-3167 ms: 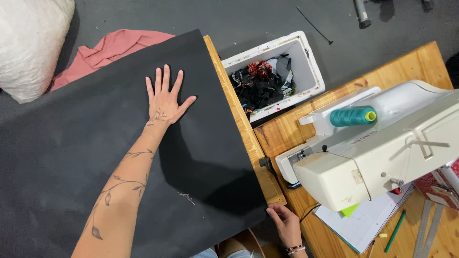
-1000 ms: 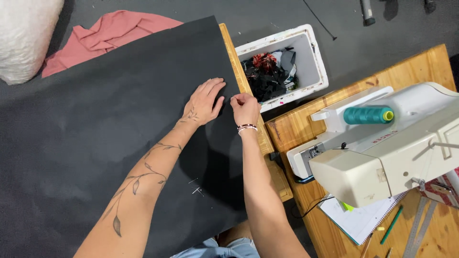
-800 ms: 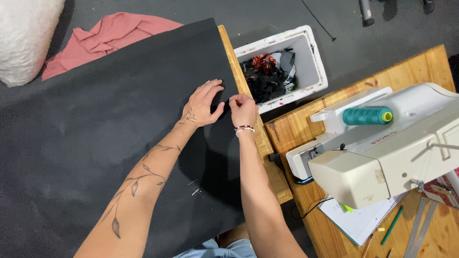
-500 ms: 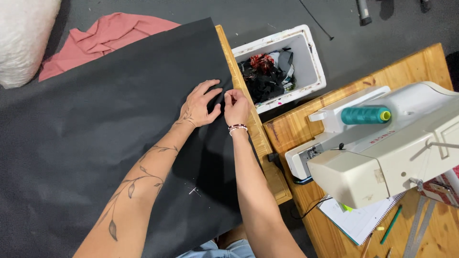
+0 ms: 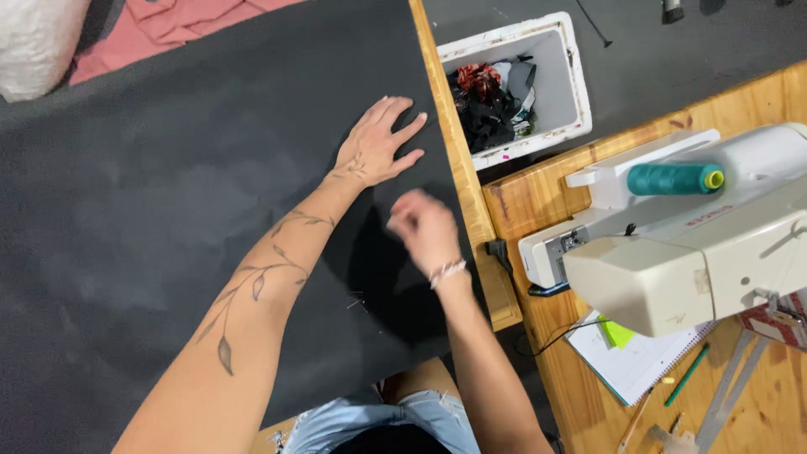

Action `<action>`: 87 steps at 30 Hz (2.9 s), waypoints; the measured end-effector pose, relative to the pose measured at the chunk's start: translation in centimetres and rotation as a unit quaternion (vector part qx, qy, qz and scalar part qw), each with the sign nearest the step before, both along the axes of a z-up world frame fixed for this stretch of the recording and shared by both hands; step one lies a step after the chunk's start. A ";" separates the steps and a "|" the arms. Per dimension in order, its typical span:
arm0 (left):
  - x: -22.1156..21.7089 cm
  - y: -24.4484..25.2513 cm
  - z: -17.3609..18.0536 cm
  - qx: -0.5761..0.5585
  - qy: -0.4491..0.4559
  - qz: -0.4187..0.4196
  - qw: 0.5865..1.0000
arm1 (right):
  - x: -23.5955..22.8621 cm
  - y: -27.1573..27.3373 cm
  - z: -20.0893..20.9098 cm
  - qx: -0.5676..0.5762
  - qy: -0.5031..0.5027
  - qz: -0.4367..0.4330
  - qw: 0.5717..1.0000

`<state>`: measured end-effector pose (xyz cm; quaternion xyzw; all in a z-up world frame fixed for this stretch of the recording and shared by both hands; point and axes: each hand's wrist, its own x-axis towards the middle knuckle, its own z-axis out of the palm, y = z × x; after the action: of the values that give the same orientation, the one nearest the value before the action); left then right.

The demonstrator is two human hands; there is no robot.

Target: The person lays a large black fabric on a wooden worktable, smooths it, and uses a metal ruler to measure and mark a straight line. They then pick up a small white object and a pair of scissors from the table, and continue to adjust and smooth the fabric.

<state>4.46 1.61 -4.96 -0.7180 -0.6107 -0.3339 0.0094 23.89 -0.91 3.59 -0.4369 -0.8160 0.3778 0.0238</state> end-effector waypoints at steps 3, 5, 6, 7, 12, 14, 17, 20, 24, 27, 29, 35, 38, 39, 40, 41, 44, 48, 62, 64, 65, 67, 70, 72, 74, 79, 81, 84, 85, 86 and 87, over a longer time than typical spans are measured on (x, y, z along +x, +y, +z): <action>0.6 -0.4 0.2 -0.023 0.058 0.011 0.998 | 0.9 -6.5 1.5 -0.028 -0.081 0.173 0.981; 1.5 -1.2 1.6 -0.075 0.060 0.019 0.995 | 1.8 -9.3 -1.8 -0.007 -0.101 0.207 0.973; 1.6 -1.8 2.4 -0.130 0.064 0.028 0.989 | 2.1 -10.7 -3.5 0.010 -0.117 0.242 0.963; 1.6 -2.8 3.7 -0.128 0.065 0.032 0.989 | 2.4 -11.1 -4.0 0.013 -0.116 0.246 0.962; 0.4 -8.4 5.8 -0.165 0.039 0.122 0.978 | 3.3 -13.4 -5.6 0.117 -0.129 0.285 0.943; -0.5 -10.8 4.9 -0.182 0.054 0.128 0.973 | 3.9 -14.3 -6.4 0.122 -0.142 0.289 0.939; -1.8 -12.3 3.8 -0.208 0.059 0.138 0.966 | 4.0 -14.8 -6.0 0.127 -0.159 0.300 0.932; -2.7 -11.8 3.1 -0.197 0.046 0.155 0.967 | 3.7 -14.0 -5.8 0.083 -0.156 0.278 0.944; -5.0 -9.9 2.9 -0.215 0.021 0.190 0.958 | 2.7 -10.8 -4.5 -0.045 -0.156 0.192 0.968; -6.8 -8.3 2.0 -0.215 0.025 0.199 0.956 | 2.3 -9.1 -3.3 -0.067 -0.178 0.148 0.971; -8.1 -7.1 1.7 -0.210 0.019 0.199 0.957 | 1.4 -8.2 -2.0 -0.079 -0.167 0.127 0.975; -10.1 -4.8 0.9 -0.186 0.045 0.229 0.955 | -2.2 -1.6 -0.4 -0.073 -0.060 0.104 0.990; -10.7 -4.1 0.4 -0.154 0.059 0.245 0.955 | -6.5 3.2 -0.6 -0.012 0.028 0.083 0.996; -10.9 -3.7 0.1 -0.140 0.056 0.249 0.957 | -8.1 5.0 -0.6 0.018 0.071 0.063 0.995; -10.9 -3.6 0.3 -0.139 0.056 0.251 0.956 | -10.0 6.9 -1.2 0.019 0.071 0.065 0.995; -10.8 -3.5 0.4 -0.134 0.047 0.252 0.957 | -11.9 8.7 -1.8 0.040 0.090 0.056 0.994; -10.7 -3.6 0.9 -0.139 0.034 0.256 0.956 | -17.1 12.7 -3.4 0.078 0.107 0.047 0.990; -10.7 -3.6 1.9 -0.138 0.024 0.253 0.957 | -21.6 16.3 -6.0 0.131 0.038 0.077 0.988; -10.9 -2.3 1.0 -0.058 -0.022 0.310 0.949 | -23.4 19.2 -7.9 0.120 -0.062 0.176 0.975; -11.0 -2.2 0.7 -0.048 -0.023 0.314 0.948 | -23.9 19.2 -7.3 0.118 -0.072 0.179 0.974; -11.2 -2.1 0.5 -0.030 -0.033 0.315 0.948 | -24.1 19.4 -7.0 0.092 -0.074 0.161 0.980; -11.1 -2.7 0.3 -0.018 -0.043 0.323 0.945 | -24.6 18.7 -7.2 0.061 -0.074 0.149 0.984; -11.4 -2.4 0.3 -0.017 -0.064 0.312 0.948 | -25.1 18.2 -7.0 -0.010 -0.048 0.113 0.992; -11.5 -2.6 -0.1 -0.012 -0.061 0.310 0.949 | -25.3 17.3 -6.6 -0.027 -0.018 0.088 0.996; -11.4 -2.6 -0.9 -0.012 -0.064 0.314 0.947 | -25.2 16.9 -5.1 -0.035 -0.015 0.070 0.997; -11.5 -2.2 -0.5 -0.028 -0.052 0.308 0.949 | -23.7 16.3 -2.2 -0.028 0.019 0.037 0.999; -11.0 -2.4 0.5 -0.073 0.004 0.301 0.951 | -21.7 14.8 0.3 0.035 0.113 0.012 0.993; -10.9 -2.2 -0.7 -0.070 0.013 0.301 0.951 | -16.6 9.2 5.4 0.036 0.023 0.064 0.997; -11.1 -1.9 -0.5 -0.073 0.010 0.303 0.950 | -15.1 6.9 5.9 0.033 0.019 0.066 0.997; -11.0 -1.9 -0.4 -0.071 0.020 0.306 0.949 | -13.3 4.4 6.4 -0.018 -0.091 0.137 0.986; -10.9 -2.0 -0.2 -0.069 0.031 0.308 0.948 | -11.4 1.8 7.0 -0.068 -0.198 0.205 0.956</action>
<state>-6.40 -0.42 -5.20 -0.5035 -0.8233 -0.2494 0.0810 12.47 0.89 10.55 -0.3263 -0.8489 0.3353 -0.2459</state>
